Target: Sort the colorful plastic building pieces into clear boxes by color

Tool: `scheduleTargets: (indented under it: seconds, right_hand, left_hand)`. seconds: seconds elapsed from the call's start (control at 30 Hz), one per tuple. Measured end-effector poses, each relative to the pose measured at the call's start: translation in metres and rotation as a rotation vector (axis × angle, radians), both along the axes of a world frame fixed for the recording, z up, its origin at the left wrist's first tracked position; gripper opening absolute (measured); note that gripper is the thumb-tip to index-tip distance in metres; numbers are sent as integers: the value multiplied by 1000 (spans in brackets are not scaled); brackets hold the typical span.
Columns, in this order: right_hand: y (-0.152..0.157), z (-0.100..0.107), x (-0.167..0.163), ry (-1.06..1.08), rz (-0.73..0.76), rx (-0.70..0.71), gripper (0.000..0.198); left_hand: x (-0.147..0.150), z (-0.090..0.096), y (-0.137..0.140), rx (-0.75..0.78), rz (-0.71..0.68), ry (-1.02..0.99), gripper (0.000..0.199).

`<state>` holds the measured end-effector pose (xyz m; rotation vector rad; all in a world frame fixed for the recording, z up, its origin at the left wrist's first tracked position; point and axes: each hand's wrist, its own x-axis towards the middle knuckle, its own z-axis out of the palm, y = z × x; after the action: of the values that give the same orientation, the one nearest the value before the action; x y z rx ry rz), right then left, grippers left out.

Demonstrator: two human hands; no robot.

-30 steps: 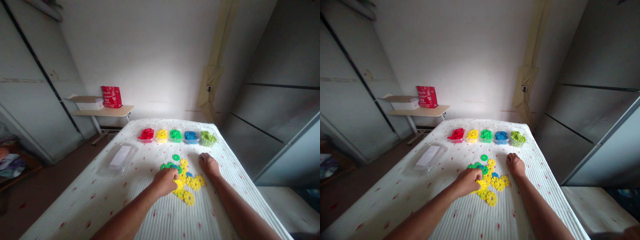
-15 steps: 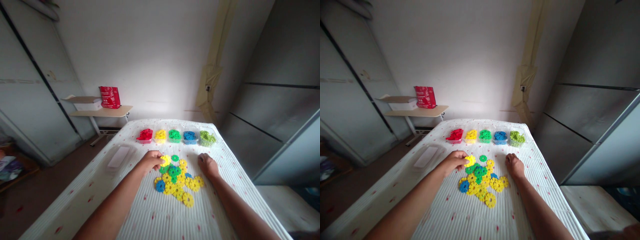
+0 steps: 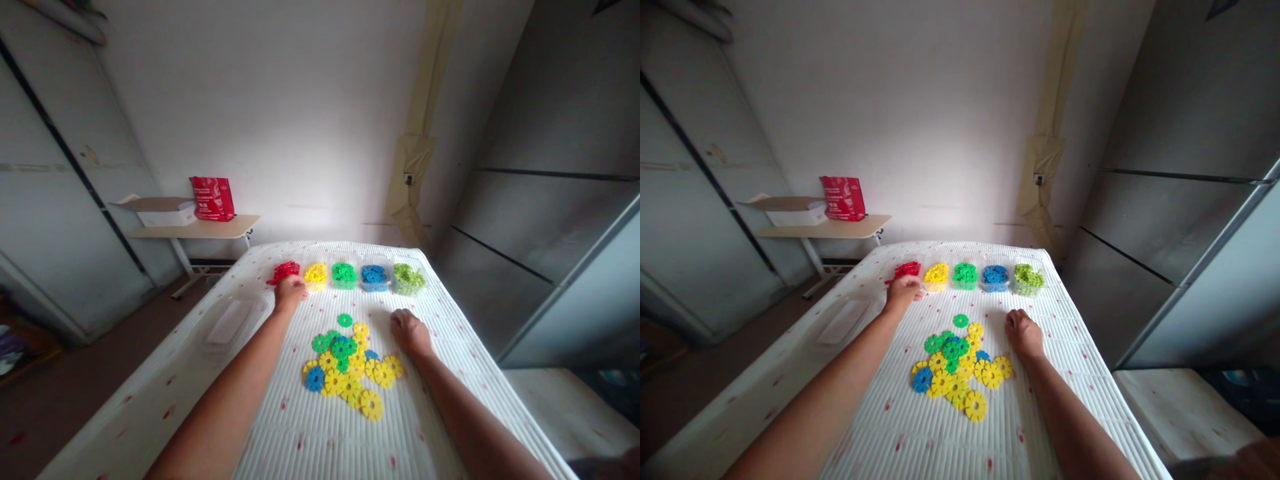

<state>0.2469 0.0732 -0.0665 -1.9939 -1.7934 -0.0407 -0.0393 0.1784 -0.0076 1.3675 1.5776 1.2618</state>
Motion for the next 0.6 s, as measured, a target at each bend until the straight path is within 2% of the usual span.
scheduleTargets:
  seconds: [0.13, 0.23, 0.3, 0.43, 0.6]
  right_hand:
    - [1, -1, 0, -5, -12, -8, 19]
    - [1, -1, 0, -6, -10, -16, 18]
    - [1, -1, -1, -14, -10, -23, 18]
    - [-1, 0, -1, -29, -26, -14, 18]
    - [2, 11, -8, -20, -1, -58, 19]
  left_hand:
    - [-19, -35, -42, -76, -50, 102, 12]
    - [-41, -56, -67, -41, -110, 381, 14]
    - [-54, -64, -78, -24, -106, 469, 16]
    - [-66, -70, -88, 77, -91, 504, 19]
    - [-60, -70, -91, 205, -61, 558, 20]
